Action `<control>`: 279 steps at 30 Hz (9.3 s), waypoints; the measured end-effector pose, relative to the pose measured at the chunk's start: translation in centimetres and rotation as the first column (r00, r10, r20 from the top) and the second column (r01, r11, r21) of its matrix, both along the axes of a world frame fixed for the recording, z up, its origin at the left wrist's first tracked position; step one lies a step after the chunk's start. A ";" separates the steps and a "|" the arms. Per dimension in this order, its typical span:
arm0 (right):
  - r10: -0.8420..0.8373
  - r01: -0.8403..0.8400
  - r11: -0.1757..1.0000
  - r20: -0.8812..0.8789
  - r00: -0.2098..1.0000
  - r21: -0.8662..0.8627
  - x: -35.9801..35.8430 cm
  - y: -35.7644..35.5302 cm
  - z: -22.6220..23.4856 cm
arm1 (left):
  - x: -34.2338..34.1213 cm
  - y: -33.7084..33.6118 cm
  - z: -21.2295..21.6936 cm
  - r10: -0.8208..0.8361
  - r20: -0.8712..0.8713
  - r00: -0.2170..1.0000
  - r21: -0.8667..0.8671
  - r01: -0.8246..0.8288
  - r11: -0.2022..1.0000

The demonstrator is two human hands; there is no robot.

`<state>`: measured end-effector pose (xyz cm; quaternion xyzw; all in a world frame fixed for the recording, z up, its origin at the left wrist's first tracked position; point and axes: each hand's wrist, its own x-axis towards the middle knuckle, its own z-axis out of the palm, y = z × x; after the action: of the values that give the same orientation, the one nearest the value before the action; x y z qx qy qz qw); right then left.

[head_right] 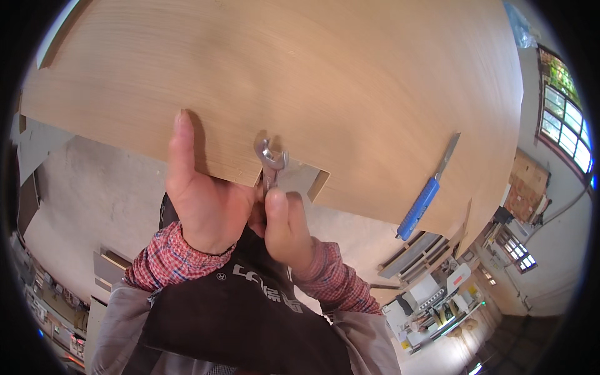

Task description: The person uses a utility knife and a wrench to trim and smooth the edges of a rectangular cutout in a wooden board. They repeatedly scrape the edges and corners, then test the fit of a metal bracket into the cutout.

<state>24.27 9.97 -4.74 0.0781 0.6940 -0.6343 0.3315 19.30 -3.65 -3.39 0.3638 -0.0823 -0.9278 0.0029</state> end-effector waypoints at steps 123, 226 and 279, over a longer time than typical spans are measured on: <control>-0.975 0.867 -0.023 0.202 0.091 -0.498 5.4 -40.9 -2.2 | -15.8 -35.7 4.8 -0.671 0.693 -0.263 -0.456 -0.881 -0.125; -0.711 0.942 0.311 0.688 0.145 0.123 -2.6 -48.0 5.3 | -20.5 -33.0 2.2 -0.682 0.361 -0.636 -0.713 -0.660 0.238; -0.902 0.952 0.241 0.319 0.291 -0.187 7.8 -44.8 -0.2 | -14.1 -41.8 4.2 -0.831 0.548 -0.095 -0.549 -0.790 -0.271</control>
<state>32.05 -34.85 -4.97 0.4597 0.3638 -0.8085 -0.0509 5.20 -45.47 0.80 -0.5881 -0.7799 -0.1875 -0.1036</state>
